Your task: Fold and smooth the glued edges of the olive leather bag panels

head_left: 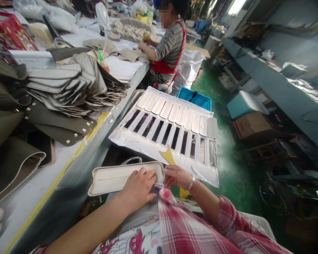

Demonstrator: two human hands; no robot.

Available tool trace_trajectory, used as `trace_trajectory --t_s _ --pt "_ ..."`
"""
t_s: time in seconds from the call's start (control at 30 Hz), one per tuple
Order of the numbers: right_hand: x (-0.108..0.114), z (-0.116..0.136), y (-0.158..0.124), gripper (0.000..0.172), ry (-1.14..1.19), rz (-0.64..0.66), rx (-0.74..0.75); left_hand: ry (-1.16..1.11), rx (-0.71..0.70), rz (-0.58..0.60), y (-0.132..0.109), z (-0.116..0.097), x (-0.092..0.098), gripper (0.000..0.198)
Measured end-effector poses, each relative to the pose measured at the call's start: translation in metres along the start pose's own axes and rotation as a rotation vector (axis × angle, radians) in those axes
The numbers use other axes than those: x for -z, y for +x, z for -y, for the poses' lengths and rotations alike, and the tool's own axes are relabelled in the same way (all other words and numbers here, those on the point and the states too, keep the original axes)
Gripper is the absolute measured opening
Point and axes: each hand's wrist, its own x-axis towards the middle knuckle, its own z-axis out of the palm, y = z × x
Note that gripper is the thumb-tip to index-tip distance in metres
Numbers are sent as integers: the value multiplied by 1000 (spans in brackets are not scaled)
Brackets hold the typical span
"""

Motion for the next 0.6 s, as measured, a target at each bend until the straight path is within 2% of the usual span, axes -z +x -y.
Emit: trace_trajectory --t_s 0.13,0.23,0.3,0.43,0.5,0.6 --pt "7 -1 6 46 46 41 -24 -10 -5 13 2 1 1 46" --pt "6 5 7 44 -24 40 -37 -14 -2 28 4 2 1 44" --pt "1 10 5 38 -156 -4 -62 -11 -4 26 5 2 0 43" --pt "-15 18 1 28 -533 -186 -79 33 -16 13 6 2 -4 30" --pt "-22 20 0 28 -604 -236 -71 58 -33 12 7 2 -6 25" --pt "-29 20 0 27 -592 -258 -89 73 -47 5 7 5 -7 25"
